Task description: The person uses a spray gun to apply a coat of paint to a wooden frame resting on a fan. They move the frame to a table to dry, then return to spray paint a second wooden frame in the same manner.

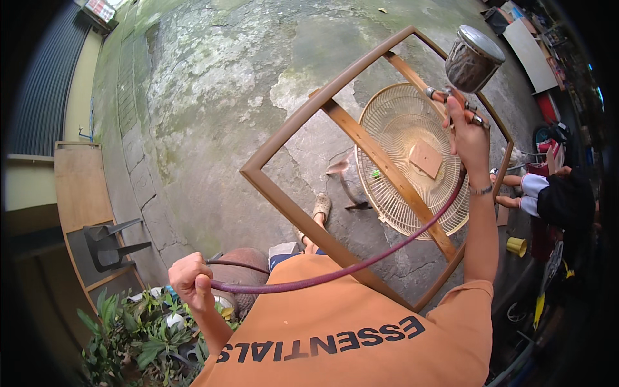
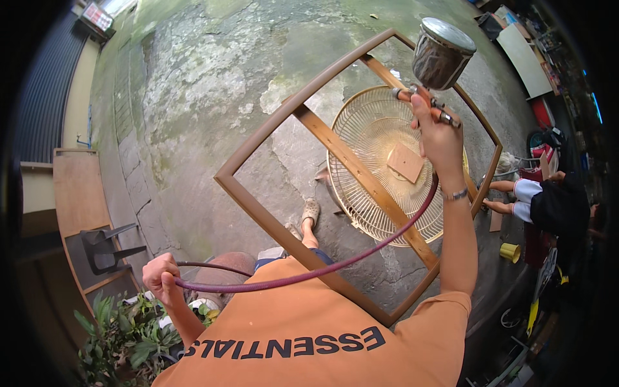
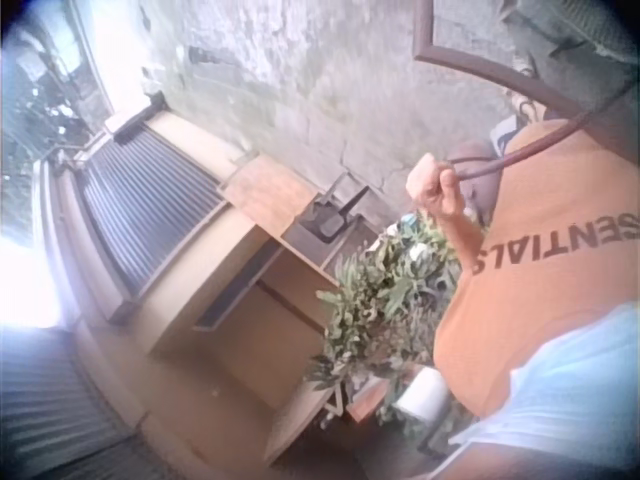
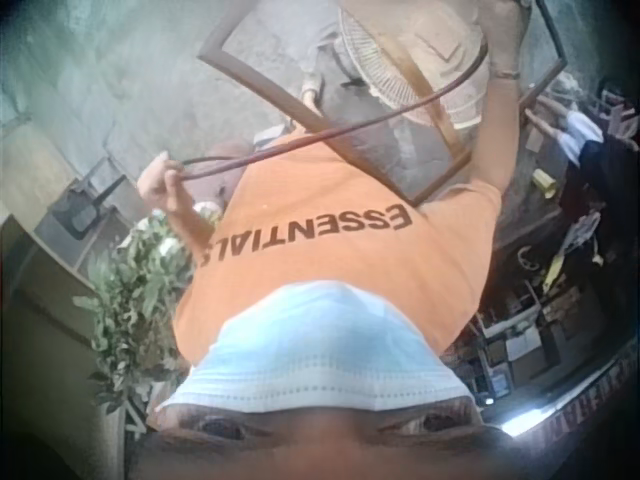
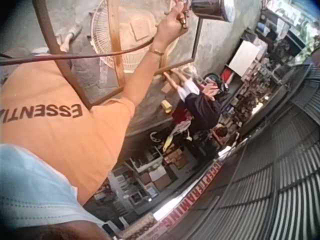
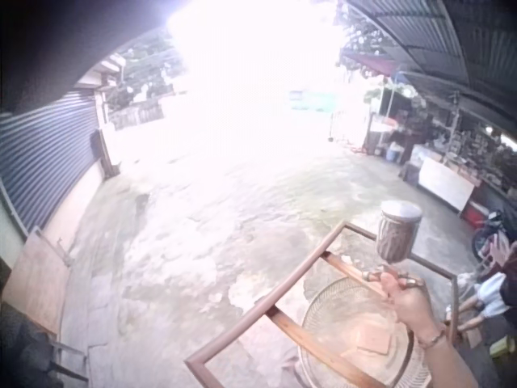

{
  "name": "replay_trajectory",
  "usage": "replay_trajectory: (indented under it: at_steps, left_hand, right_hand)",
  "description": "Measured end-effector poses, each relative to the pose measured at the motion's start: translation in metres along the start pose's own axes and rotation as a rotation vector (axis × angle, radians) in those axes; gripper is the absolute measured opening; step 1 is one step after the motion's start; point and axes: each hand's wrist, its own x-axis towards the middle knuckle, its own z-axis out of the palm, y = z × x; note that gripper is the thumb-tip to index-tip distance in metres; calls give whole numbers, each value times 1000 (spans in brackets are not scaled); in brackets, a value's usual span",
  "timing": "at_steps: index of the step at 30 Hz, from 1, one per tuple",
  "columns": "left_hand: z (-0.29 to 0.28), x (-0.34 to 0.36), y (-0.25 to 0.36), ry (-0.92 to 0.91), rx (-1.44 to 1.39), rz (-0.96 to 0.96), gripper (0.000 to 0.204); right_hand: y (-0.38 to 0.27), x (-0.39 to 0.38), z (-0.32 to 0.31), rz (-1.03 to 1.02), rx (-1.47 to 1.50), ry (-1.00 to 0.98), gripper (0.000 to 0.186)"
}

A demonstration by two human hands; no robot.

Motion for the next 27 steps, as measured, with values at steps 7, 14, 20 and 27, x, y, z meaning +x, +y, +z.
replay_trajectory:
  at_steps: [7, 14, 20, 27]
  left_hand:
    - [42, 10, 31, -173, 42, -92, 49]
    - [60, 6, 44, -430, -10, -314, 53]
    - [-1, -9, -14, -891, -197, -815, 48]
    - [11, 77, -156, -721, -139, -758, 43]
  right_hand:
    - [41, 93, -21, -37, -64, 277, 34]
    - [79, 155, -54, -70, -154, 609, 41]
    - [1, 66, -107, -62, 128, 398, 38]
    - [-87, -126, -184, 13, 77, 372, 52]
